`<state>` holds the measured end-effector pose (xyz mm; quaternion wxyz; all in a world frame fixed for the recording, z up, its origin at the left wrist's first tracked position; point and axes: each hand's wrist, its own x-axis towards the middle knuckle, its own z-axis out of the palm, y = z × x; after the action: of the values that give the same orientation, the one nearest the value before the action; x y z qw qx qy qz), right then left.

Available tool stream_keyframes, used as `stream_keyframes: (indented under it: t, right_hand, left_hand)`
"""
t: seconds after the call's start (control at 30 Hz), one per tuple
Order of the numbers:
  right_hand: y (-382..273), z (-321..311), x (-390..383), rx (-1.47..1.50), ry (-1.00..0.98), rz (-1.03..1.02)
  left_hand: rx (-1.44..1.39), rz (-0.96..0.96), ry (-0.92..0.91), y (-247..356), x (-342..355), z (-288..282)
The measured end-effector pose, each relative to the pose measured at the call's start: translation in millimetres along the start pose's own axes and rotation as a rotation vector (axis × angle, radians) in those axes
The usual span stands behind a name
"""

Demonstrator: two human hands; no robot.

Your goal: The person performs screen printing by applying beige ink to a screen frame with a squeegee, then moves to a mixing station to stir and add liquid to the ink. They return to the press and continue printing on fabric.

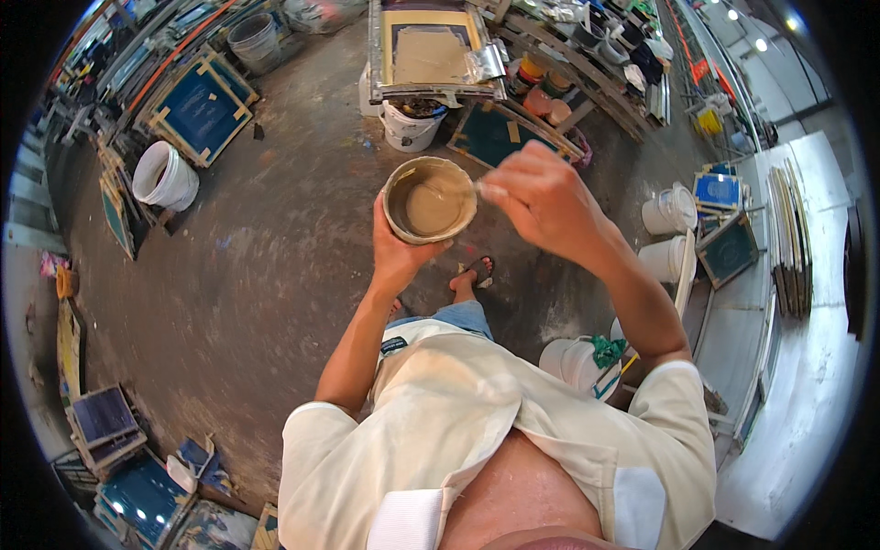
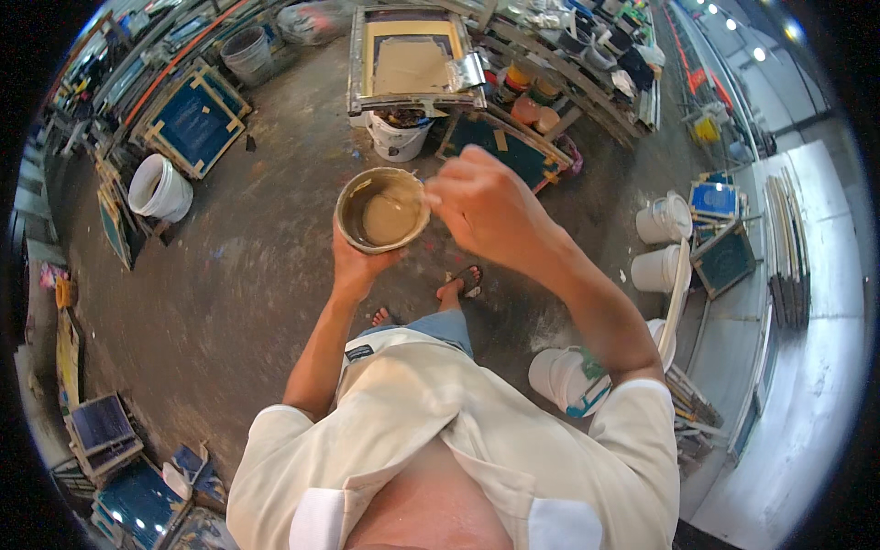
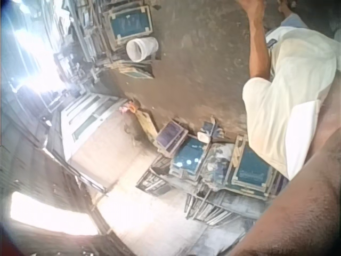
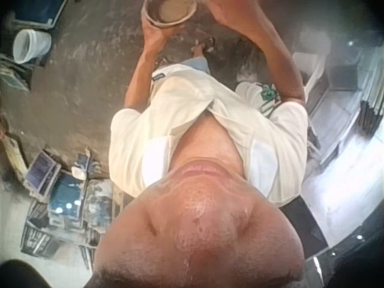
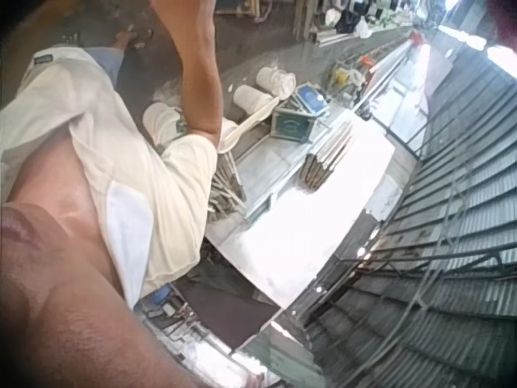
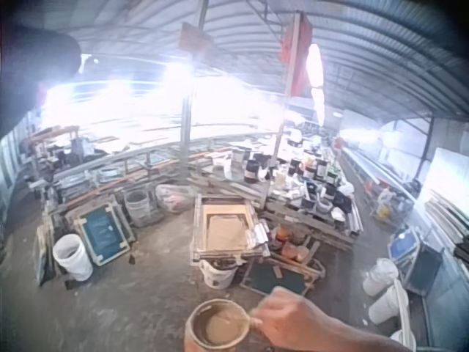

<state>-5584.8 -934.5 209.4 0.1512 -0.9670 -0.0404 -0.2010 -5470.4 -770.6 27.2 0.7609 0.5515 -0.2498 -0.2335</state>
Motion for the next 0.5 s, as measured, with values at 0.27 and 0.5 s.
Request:
stream_keyframes:
  t: [0.27, 0.5]
  right_hand:
    - [-1.3, 17.9, 31.0, -0.017, 0.166, -0.154]
    - [-24.4, 4.5, 15.4, 0.093, 0.023, -0.077]
  left_hand:
    - [-0.036, 0.035, -0.071, 5.7, 0.5, 8.3]
    - [-0.036, -0.008, -0.014, 2.1, 0.6, 6.9]
